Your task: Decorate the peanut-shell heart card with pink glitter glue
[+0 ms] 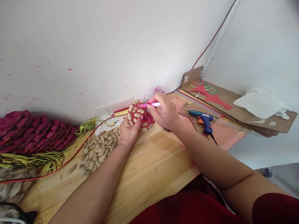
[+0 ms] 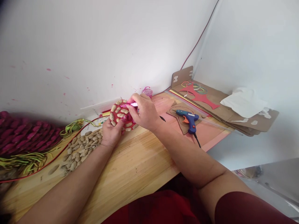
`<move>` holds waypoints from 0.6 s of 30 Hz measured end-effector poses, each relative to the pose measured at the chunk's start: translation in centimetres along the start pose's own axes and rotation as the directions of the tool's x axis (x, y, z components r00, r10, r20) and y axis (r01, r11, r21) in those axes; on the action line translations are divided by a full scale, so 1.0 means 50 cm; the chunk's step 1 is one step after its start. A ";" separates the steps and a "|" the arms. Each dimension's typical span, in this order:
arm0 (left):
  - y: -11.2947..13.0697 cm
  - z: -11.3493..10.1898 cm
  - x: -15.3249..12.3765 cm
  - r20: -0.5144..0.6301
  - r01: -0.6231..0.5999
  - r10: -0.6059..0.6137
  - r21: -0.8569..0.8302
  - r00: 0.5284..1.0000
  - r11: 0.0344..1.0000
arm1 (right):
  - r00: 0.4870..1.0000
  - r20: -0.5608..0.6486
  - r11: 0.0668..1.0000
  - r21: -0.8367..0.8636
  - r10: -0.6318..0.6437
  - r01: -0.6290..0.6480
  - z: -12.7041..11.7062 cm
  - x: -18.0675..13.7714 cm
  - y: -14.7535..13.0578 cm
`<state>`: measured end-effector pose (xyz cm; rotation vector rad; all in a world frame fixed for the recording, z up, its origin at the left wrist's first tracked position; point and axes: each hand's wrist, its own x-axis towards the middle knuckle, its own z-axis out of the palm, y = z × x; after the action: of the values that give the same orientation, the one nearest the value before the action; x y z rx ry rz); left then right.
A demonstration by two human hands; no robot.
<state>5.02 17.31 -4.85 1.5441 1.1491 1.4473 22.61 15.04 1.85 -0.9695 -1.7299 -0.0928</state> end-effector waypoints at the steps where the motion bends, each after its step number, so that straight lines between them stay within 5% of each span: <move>1: -0.001 0.000 0.000 -0.010 0.004 -0.004 0.003 1.000 1.000 | 1.000 -0.001 1.000 -0.007 0.002 -0.002 0.001 0.000 0.001; 18: 0.011 0.000 -0.001 0.013 0.032 -0.032 -0.017 0.999 0.999 | 0.999 -0.027 0.999 0.012 0.040 -0.039 -0.004 0.004 -0.001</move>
<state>5.09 17.07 -4.34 1.5141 1.1461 1.4211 22.74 15.01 2.12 -0.9894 -1.6844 -0.0702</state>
